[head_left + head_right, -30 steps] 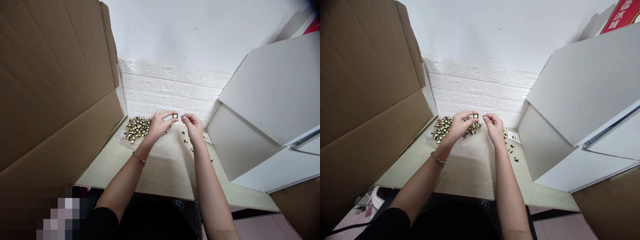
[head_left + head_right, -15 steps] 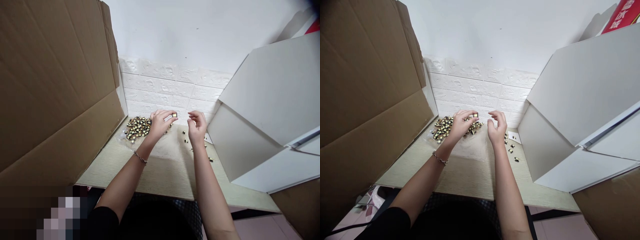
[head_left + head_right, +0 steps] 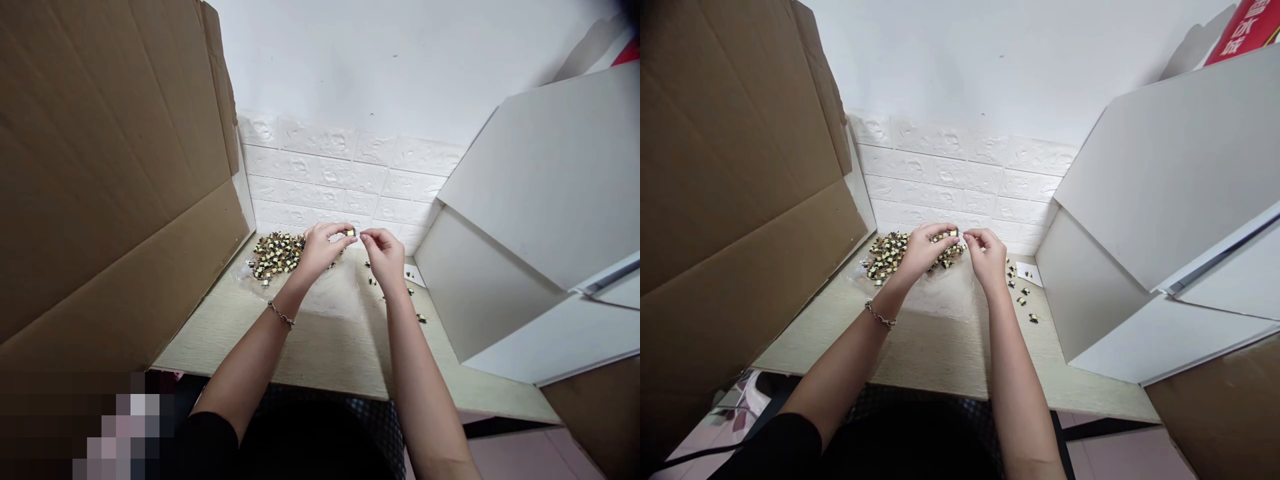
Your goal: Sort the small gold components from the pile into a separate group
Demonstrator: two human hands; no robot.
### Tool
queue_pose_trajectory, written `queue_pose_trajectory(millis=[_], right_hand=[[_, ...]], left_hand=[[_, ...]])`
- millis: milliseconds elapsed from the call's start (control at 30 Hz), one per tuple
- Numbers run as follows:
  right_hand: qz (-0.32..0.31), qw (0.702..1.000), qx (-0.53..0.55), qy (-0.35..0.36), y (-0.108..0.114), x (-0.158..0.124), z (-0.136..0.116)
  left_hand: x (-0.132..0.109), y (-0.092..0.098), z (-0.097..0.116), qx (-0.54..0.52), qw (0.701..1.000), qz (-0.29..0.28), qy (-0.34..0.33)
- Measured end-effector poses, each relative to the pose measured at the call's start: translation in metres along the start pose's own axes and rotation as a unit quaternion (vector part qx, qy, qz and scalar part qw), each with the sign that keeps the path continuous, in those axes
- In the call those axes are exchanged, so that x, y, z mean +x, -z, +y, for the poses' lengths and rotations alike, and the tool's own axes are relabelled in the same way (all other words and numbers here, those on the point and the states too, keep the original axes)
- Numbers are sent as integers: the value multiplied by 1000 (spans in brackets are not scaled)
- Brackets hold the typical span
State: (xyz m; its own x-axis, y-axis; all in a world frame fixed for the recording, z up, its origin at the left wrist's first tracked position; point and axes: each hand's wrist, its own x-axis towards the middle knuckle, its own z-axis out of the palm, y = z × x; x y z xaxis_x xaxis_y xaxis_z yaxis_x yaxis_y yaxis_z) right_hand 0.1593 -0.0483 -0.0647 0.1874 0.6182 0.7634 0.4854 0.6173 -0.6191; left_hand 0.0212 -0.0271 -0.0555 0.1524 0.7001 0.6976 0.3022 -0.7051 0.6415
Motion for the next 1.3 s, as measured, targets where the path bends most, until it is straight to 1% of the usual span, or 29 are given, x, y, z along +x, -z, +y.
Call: queue_pose_trajectory(millis=[233, 333, 433, 633, 800, 1067, 1167, 1300], right_hand=[[18, 1000, 1, -7, -1, -1, 2], [19, 1000, -17, -1, -1, -2, 1], [21, 999, -33, 9, -2, -2, -1], [18, 999, -46, 23, -2, -2, -4], [19, 998, -51, 26, -1, -2, -3], [14, 999, -45, 6, -2, -2, 1], [12, 999, -52, 13, -2, -3, 1], [11, 996, -82, 42, -1, -4, -2]], left_hand=[[1, -5, -7, -95, 992, -72, 42], [2, -7, -11, -101, 989, -95, 51], [3, -8, -14, -87, 989, -107, 46], [1, -9, -14, -67, 991, -101, 47], [1, -8, -13, -50, 993, -97, 35], [3, -10, -14, -115, 986, -92, 79], [3, -10, -13, -147, 981, -88, 87], [4, -10, -10, -188, 974, -82, 91]])
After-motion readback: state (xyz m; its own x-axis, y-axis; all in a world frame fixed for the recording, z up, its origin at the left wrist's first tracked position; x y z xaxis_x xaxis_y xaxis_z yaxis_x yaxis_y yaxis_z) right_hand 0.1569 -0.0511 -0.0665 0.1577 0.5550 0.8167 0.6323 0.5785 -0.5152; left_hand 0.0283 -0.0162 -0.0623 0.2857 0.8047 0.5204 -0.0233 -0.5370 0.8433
